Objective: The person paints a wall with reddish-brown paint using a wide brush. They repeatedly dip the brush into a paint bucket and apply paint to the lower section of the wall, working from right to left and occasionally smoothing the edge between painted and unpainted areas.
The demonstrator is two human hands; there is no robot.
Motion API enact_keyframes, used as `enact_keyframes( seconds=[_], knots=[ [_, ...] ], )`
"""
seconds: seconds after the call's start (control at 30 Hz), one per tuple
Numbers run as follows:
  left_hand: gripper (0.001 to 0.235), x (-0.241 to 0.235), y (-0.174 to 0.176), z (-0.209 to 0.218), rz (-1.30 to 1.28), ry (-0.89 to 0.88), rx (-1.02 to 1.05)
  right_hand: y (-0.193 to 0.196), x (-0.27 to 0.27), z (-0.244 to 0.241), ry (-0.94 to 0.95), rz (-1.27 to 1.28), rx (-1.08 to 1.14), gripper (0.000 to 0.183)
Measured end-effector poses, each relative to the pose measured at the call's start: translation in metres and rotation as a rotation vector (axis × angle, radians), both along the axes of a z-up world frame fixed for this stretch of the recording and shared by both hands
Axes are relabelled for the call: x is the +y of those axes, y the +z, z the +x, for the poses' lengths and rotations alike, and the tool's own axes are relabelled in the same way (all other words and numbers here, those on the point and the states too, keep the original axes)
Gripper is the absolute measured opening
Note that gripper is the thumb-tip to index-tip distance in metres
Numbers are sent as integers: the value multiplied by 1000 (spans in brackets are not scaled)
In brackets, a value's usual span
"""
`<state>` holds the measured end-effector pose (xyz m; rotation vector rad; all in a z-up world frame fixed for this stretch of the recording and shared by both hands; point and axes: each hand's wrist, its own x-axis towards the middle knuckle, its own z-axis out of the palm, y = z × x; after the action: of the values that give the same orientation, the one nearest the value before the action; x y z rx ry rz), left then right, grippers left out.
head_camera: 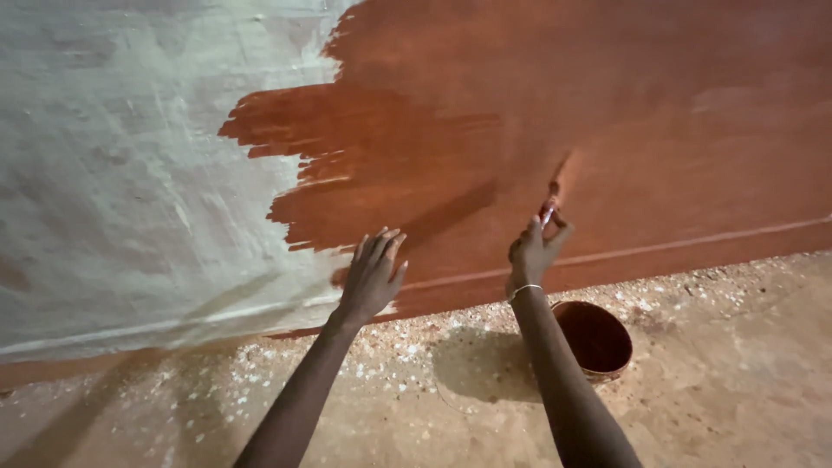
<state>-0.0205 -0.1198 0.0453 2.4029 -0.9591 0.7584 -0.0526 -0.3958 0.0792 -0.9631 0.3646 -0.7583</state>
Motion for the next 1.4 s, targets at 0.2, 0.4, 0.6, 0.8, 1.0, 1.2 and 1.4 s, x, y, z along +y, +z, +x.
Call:
enact_keyframes(
  seconds=[0.2, 0.4, 0.6, 0.8, 1.0, 1.2, 1.4],
  knots=[
    [51, -5, -8, 17, -39, 40, -61, 21, 43, -10, 568, -331, 74, 32],
    [50, -12, -26, 37, -71, 68, -27, 43, 66, -13, 874, -489, 44, 40],
    [52, -12, -19, 43, -136, 39, -31, 77, 46, -6, 146, -33, -150, 26],
    [45, 2, -28, 42, -218, -36, -142, 88, 111, -2, 554, -353, 148, 31],
    [47, 16, -34, 50, -249, 17, -173, 79, 153, 0, 772, -436, 12, 35],
    [44, 39, -27, 53, -236, -8, -150, 86, 141, 0, 167, -117, -136, 30],
    [45, 43, -17, 38, -232, 31, 10, 83, 223, 3, 625, -480, 236, 51]
  ],
)
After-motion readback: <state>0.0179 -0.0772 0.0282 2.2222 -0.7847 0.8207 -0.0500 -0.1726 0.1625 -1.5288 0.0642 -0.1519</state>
